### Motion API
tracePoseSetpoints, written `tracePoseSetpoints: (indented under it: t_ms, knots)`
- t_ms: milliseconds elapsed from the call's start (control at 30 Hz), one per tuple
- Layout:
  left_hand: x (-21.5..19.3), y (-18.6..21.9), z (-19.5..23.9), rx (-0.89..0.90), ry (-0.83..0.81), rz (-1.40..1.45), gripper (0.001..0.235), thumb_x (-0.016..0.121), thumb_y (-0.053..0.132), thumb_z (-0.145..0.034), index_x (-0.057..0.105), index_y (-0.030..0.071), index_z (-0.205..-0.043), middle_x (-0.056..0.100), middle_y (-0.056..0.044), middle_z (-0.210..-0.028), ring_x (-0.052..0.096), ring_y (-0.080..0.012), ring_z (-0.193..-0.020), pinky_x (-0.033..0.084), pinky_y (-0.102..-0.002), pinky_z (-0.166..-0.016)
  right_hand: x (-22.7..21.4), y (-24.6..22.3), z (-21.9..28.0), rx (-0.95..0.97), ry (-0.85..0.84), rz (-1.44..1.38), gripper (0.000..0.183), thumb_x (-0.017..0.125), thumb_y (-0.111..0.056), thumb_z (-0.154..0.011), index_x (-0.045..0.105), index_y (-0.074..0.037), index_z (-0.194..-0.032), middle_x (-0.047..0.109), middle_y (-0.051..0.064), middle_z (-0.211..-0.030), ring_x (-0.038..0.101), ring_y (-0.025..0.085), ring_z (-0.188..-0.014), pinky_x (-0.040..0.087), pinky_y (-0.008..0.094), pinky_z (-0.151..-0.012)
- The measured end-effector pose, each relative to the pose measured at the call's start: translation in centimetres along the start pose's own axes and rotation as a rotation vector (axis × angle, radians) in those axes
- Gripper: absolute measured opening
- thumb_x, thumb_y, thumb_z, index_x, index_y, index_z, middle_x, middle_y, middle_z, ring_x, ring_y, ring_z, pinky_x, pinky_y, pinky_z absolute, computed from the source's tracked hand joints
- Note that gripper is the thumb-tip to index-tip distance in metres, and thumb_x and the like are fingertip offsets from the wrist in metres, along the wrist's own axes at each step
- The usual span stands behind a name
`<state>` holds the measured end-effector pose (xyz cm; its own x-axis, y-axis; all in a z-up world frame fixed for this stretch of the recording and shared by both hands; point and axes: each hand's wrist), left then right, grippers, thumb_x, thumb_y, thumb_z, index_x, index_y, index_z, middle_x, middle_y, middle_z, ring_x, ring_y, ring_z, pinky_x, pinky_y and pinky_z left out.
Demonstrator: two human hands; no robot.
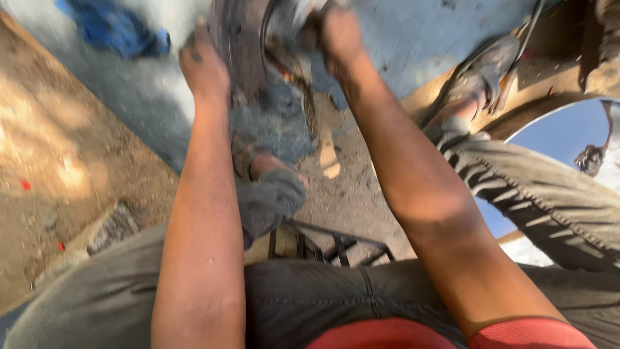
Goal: The person sits on the ground and scrubs a curved metal brake shoe with a wire brush to remove rust and debris. They hold the part with one hand and scrub with the other, occasionally flipping the part to clean different sections.
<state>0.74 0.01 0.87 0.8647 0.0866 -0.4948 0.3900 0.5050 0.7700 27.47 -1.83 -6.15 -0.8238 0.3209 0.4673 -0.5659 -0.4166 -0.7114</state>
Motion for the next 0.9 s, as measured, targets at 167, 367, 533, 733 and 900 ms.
tracePoseSetpoints:
  t_ms: [167, 367, 533, 733, 900]
  knots:
    - [0.8, -4.0, -1.5, 0.267, 0.154, 0.048, 0.05, 0.054, 0.04, -0.106, 0.069, -0.007, -0.106, 0.068, -0.018, -0.1, 0.064, -0.0302, -0.093, 0.049, -0.041, -0.089, -0.2, 0.0, -0.4, -0.077, 0.01, -0.004, 0.022, 0.065, -0.018, -0.104, 0.065, -0.01, -0.084, 0.061, 0.006, -0.072, 0.062, 0.022, -0.063, 0.062, 0.045, -0.072]
    - [0.1, -0.8, 0.1, 0.214, -0.019, 0.164, 0.048, 0.045, 0.037, -0.105, 0.073, -0.002, -0.099, 0.076, -0.011, -0.09, 0.065, -0.0229, -0.083, 0.052, -0.041, -0.083, -1.4, 0.9, -1.9, -0.178, 0.014, 0.362, 0.019, 0.063, -0.018, -0.096, 0.072, -0.002, -0.091, 0.071, 0.013, -0.084, 0.067, 0.025, -0.072, 0.054, 0.041, -0.066]
    - [-0.1, 0.8, 1.1, 0.149, 0.034, -0.064, 0.054, 0.043, 0.039, -0.106, 0.063, -0.006, -0.085, 0.065, -0.021, -0.076, 0.055, -0.0315, -0.073, 0.047, -0.046, -0.077, -0.4, -0.3, -0.9, -0.049, 0.057, 0.114, 0.023, 0.059, -0.017, -0.101, 0.061, -0.002, -0.083, 0.065, 0.012, -0.075, 0.066, 0.023, -0.064, 0.055, 0.037, -0.057]
    - [-0.1, 1.3, 1.4, 0.208, 0.071, -0.086, 0.053, 0.04, 0.038, -0.104, 0.069, -0.002, -0.086, 0.071, -0.02, -0.084, 0.065, -0.0354, -0.079, 0.047, -0.051, -0.08, 2.3, -5.2, 2.9, 0.112, 0.176, 0.066, 0.014, 0.055, -0.008, -0.095, 0.066, 0.001, -0.096, 0.07, 0.013, -0.076, 0.061, 0.021, -0.055, 0.051, 0.038, -0.05]
    - [-0.1, 1.8, 1.0, 0.111, 0.022, -0.184, 0.059, 0.037, 0.04, -0.106, 0.063, -0.006, -0.081, 0.067, -0.024, -0.08, 0.06, -0.0396, -0.078, 0.045, -0.052, -0.085, 1.7, -4.0, 2.3, 0.192, -0.031, 0.286, 0.017, 0.066, -0.01, -0.098, 0.056, 0.001, -0.09, 0.062, 0.016, -0.07, 0.064, 0.026, -0.054, 0.051, 0.039, -0.048]
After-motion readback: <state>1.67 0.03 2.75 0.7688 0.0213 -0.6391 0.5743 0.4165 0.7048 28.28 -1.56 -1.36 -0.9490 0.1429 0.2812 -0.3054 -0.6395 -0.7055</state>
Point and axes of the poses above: each hand's wrist, its own z-axis away from the middle knuckle, its own x-axis out of the palm, y = z × x
